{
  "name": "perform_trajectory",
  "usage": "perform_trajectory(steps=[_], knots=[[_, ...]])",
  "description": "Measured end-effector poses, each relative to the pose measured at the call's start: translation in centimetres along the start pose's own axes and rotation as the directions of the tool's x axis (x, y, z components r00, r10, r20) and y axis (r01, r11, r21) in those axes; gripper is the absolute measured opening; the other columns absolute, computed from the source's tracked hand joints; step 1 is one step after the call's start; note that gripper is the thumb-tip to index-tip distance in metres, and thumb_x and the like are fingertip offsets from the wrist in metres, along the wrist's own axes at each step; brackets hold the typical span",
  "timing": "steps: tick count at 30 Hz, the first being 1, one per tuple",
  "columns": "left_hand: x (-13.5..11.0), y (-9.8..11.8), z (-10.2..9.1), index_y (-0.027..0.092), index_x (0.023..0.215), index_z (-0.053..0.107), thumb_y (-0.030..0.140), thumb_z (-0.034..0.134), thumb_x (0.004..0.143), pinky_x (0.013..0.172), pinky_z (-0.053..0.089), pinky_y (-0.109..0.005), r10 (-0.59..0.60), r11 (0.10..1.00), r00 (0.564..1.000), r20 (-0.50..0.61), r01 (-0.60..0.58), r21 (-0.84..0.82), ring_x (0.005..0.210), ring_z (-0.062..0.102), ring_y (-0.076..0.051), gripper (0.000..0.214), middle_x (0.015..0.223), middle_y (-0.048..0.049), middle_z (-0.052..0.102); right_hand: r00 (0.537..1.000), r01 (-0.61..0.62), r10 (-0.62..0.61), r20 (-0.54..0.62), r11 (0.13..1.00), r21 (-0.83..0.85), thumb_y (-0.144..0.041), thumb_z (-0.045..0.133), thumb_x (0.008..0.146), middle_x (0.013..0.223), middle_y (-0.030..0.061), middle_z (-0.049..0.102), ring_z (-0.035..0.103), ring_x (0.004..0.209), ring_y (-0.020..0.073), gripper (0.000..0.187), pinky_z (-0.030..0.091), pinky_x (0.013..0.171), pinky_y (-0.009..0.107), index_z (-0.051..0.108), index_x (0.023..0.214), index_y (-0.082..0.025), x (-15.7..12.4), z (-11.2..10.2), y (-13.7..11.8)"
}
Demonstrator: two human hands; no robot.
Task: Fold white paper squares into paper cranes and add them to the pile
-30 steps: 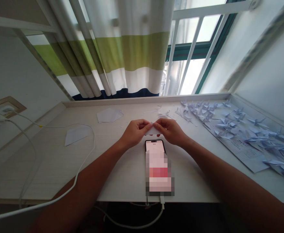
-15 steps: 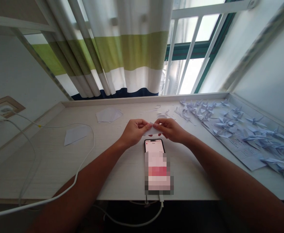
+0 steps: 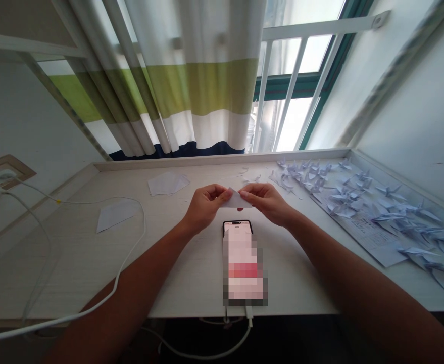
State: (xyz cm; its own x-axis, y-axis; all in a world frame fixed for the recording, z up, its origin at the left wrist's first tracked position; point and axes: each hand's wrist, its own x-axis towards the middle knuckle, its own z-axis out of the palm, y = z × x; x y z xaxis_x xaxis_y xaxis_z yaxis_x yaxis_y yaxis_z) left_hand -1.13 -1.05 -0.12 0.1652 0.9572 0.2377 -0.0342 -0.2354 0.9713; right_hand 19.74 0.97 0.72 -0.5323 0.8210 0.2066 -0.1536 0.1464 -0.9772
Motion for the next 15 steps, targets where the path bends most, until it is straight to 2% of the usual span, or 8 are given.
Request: perform_trajectory(steps=[4,7,9,12,15], knots=[[-0.1,0.0,0.3,0.018,0.088,0.071,0.049,0.078,0.085,0.074,0.052,-0.030,0.096,0.984,0.992,-0.085,-0.081,0.161,0.079,0.066,-0.017,0.032,0.086,-0.0035,0.073,1.000,0.008,-0.009,-0.023,0.999,-0.042,-0.047,0.080,0.087,0.075,0.0032,0.075,0.068,0.070,0.0153,0.029,0.054,0.069,0.031,0.079,0.088,-0.018,0.0,0.4,0.0],[-0.4,0.4,0.5,0.020,0.090,0.069,0.040,0.078,0.085,0.077,0.051,-0.030,0.239,0.912,0.952,-0.191,-0.153,0.382,0.085,0.066,-0.018,0.022,0.091,-0.0031,0.073,0.993,0.019,-0.029,-0.113,0.995,-0.096,-0.047,0.081,0.085,0.077,0.0046,0.076,0.069,0.072,0.0170,0.030,0.055,0.071,0.032,0.078,0.087,-0.017,0.1,0.7,0.1],[-0.6,0.7,0.6,0.020,0.087,0.070,0.037,0.076,0.087,0.077,0.050,-0.031,0.283,0.870,0.940,-0.188,-0.170,0.462,0.085,0.065,-0.018,0.017,0.090,-0.0030,0.073,0.986,0.022,-0.038,-0.164,0.995,-0.098,-0.048,0.082,0.083,0.081,0.0049,0.075,0.070,0.076,0.0182,0.031,0.057,0.075,0.034,0.078,0.087,-0.018,0.1,1.0,0.2],[-0.7,0.8,0.7,0.020,0.086,0.073,0.035,0.074,0.089,0.075,0.052,-0.032,0.249,0.881,0.954,-0.165,-0.153,0.447,0.082,0.067,-0.018,0.016,0.088,-0.0039,0.075,0.987,-0.003,-0.005,-0.158,0.999,-0.051,-0.049,0.083,0.082,0.087,0.0050,0.074,0.071,0.080,0.0189,0.032,0.062,0.077,0.036,0.078,0.090,-0.018,0.0,1.5,0.2],[-0.8,0.5,0.8,0.019,0.089,0.074,0.037,0.075,0.088,0.078,0.056,-0.033,0.198,0.931,0.965,-0.173,-0.129,0.341,0.087,0.071,-0.020,0.018,0.093,-0.0055,0.077,0.991,-0.044,0.047,-0.129,0.999,0.021,-0.050,0.083,0.082,0.093,0.0045,0.072,0.072,0.085,0.0200,0.035,0.066,0.068,0.035,0.077,0.096,-0.019,-0.1,1.6,0.2]])
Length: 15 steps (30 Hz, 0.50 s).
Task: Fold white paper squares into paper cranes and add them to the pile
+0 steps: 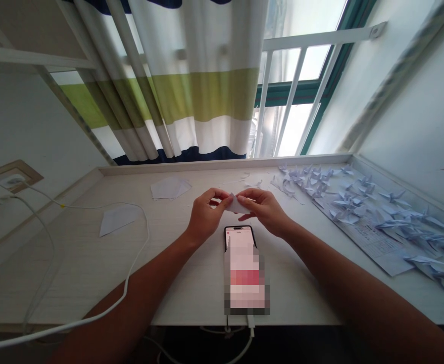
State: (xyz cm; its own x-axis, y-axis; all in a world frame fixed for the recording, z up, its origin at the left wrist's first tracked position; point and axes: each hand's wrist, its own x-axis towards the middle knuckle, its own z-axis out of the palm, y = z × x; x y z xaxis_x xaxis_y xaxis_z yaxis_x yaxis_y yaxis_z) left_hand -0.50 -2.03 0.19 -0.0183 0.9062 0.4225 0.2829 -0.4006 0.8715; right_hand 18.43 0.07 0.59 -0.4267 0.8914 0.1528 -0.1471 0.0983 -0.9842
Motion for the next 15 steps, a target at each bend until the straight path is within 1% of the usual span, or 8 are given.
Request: perform_trajectory(steps=[2,4,7,11,15], knots=[[0.0,-0.2,0.1,0.018,0.090,0.074,0.038,0.076,0.087,0.080,0.058,-0.034,-0.026,0.995,1.000,0.011,0.027,-0.099,0.090,0.072,-0.021,0.020,0.095,-0.0059,0.077,1.000,-0.013,0.012,0.027,1.000,0.027,-0.050,0.083,0.082,0.098,0.0042,0.071,0.072,0.088,0.0199,0.035,0.068,0.063,0.033,0.076,0.101,-0.021,0.0,-0.2,0.1],[0.0,-0.2,0.2,0.018,0.091,0.073,0.038,0.078,0.086,0.082,0.060,-0.035,-0.043,0.981,0.999,0.029,0.048,-0.188,0.091,0.072,-0.021,0.022,0.095,-0.0059,0.077,0.998,0.001,-0.003,0.056,0.999,0.037,-0.049,0.082,0.083,0.102,0.0041,0.071,0.072,0.089,0.0192,0.034,0.069,0.062,0.032,0.075,0.103,-0.022,0.0,-0.3,0.2],[0.0,-0.1,0.3,0.017,0.091,0.073,0.039,0.078,0.086,0.084,0.060,-0.035,-0.054,0.961,0.995,0.078,0.073,-0.267,0.092,0.071,-0.020,0.023,0.096,-0.0062,0.076,0.998,0.047,-0.047,0.036,0.999,-0.001,-0.048,0.082,0.084,0.099,0.0041,0.073,0.073,0.090,0.0199,0.032,0.069,0.063,0.032,0.075,0.100,-0.021,-0.1,-0.2,0.1],[0.0,-0.1,0.2,0.018,0.093,0.070,0.038,0.083,0.082,0.084,0.060,-0.033,-0.059,0.943,0.986,0.154,0.105,-0.315,0.102,0.071,-0.022,0.026,0.101,-0.0064,0.074,0.995,0.094,-0.096,-0.015,0.990,-0.106,-0.048,0.081,0.084,0.091,0.0055,0.075,0.077,0.086,0.0218,0.033,0.069,0.065,0.034,0.074,0.098,-0.018,-0.4,0.4,-0.2],[0.3,-0.4,-0.2,0.017,0.091,0.066,0.035,0.079,0.086,0.092,0.059,-0.039,-0.047,0.953,0.981,0.187,0.100,-0.286,0.106,0.071,-0.023,0.023,0.111,-0.0089,0.074,0.986,0.148,-0.161,-0.045,0.967,-0.209,-0.050,0.079,0.086,0.085,0.0050,0.074,0.076,0.078,0.0213,0.033,0.068,0.063,0.036,0.073,0.090,-0.019,-0.6,0.8,-0.3]])
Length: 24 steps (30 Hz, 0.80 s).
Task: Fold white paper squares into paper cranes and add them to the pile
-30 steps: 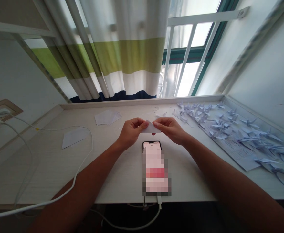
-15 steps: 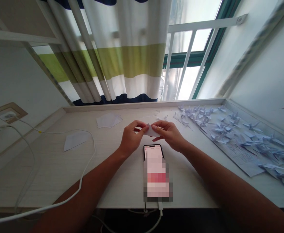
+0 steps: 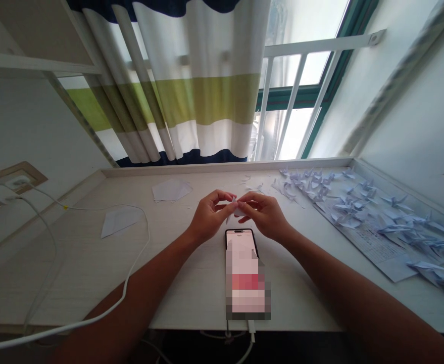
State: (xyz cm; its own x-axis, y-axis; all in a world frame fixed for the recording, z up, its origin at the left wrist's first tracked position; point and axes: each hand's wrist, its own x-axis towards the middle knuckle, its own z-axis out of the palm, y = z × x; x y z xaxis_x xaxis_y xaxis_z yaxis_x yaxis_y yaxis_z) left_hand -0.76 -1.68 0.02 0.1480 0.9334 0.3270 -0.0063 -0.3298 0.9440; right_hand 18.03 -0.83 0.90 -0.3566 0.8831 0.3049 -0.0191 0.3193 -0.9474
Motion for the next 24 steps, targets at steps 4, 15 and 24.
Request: perform_trajectory(steps=[4,15,24], knots=[[0.21,-0.08,-0.47,0.017,0.087,0.068,0.033,0.076,0.088,0.096,0.058,-0.043,0.045,0.989,0.999,-0.015,-0.043,0.140,0.103,0.072,-0.023,0.018,0.112,-0.0106,0.076,0.998,0.053,-0.058,-0.024,0.986,-0.158,-0.051,0.075,0.089,0.092,0.0063,0.071,0.073,0.082,0.0218,0.031,0.068,0.061,0.037,0.072,0.090,-0.020,0.02,-0.14,0.18],[-0.04,-0.18,-0.51,0.020,0.084,0.067,0.024,0.070,0.093,0.103,0.054,-0.045,0.301,0.860,0.953,-0.037,-0.255,0.442,0.114,0.071,-0.024,0.010,0.114,-0.0085,0.078,0.982,0.186,-0.159,0.097,0.877,-0.443,-0.037,0.069,0.096,0.127,0.0072,0.070,0.067,0.116,0.0262,0.033,0.061,0.098,0.053,0.066,0.127,-0.028,-0.04,-0.26,0.79],[-0.37,-0.10,-0.24,0.021,0.086,0.064,0.021,0.066,0.095,0.106,0.054,-0.048,0.365,0.805,0.931,0.022,-0.327,0.494,0.123,0.070,-0.026,0.009,0.117,-0.0105,0.079,0.987,0.157,-0.160,0.035,0.867,-0.472,-0.039,0.072,0.093,0.104,0.0068,0.074,0.069,0.098,0.0251,0.019,0.057,0.088,0.048,0.069,0.103,-0.022,0.03,-0.14,0.26]])
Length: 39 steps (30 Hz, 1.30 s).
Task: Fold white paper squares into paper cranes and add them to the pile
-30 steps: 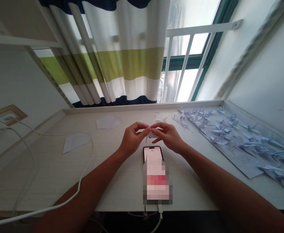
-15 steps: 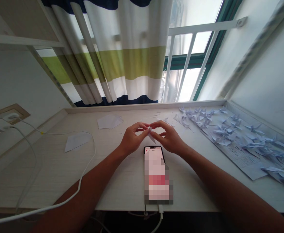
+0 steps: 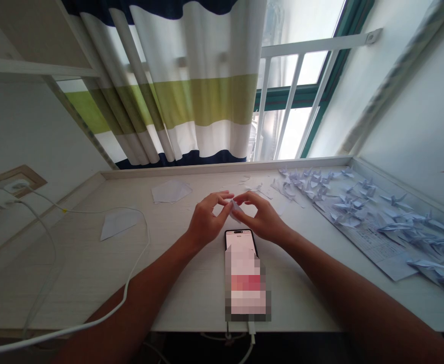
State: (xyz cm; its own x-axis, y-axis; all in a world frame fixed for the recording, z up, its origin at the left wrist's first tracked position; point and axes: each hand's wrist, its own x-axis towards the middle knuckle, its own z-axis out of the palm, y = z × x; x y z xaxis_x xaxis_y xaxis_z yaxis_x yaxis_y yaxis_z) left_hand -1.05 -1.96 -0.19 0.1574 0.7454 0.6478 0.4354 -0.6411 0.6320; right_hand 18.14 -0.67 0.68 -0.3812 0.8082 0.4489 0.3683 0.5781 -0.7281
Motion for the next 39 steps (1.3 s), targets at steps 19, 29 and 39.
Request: perform_trajectory(steps=[19,29,39], knots=[[0.17,-0.66,0.14,0.022,0.092,0.071,0.039,0.077,0.089,0.085,0.056,-0.037,-0.141,0.984,0.990,0.019,0.143,-0.104,0.089,0.070,-0.021,0.018,0.094,-0.0039,0.078,1.000,-0.006,0.005,0.019,1.000,0.016,-0.037,0.068,0.096,0.091,0.0050,0.075,0.070,0.086,0.0227,0.015,0.056,0.079,0.040,0.070,0.092,-0.022,-0.05,-0.56,0.23],[0.26,-0.36,0.17,0.023,0.111,0.078,0.038,0.081,0.084,0.089,0.058,-0.039,-0.260,0.935,0.965,0.041,0.262,-0.237,0.093,0.074,-0.023,0.030,0.098,-0.0057,0.080,0.998,0.048,-0.049,-0.027,0.998,-0.044,-0.023,0.065,0.093,0.085,0.0032,0.072,0.066,0.079,0.0210,0.007,0.052,0.075,0.037,0.065,0.086,-0.022,-0.08,-0.51,-0.01],[0.31,-0.08,0.44,0.023,0.114,0.074,0.031,0.077,0.087,0.080,0.057,-0.033,-0.237,0.917,0.971,0.038,0.236,-0.321,0.085,0.071,-0.018,0.029,0.092,-0.0031,0.076,0.998,0.041,-0.043,0.051,0.998,0.048,-0.039,0.066,0.096,0.085,0.0033,0.075,0.067,0.078,0.0200,0.019,0.053,0.074,0.036,0.070,0.087,-0.022,0.01,-0.41,0.22]])
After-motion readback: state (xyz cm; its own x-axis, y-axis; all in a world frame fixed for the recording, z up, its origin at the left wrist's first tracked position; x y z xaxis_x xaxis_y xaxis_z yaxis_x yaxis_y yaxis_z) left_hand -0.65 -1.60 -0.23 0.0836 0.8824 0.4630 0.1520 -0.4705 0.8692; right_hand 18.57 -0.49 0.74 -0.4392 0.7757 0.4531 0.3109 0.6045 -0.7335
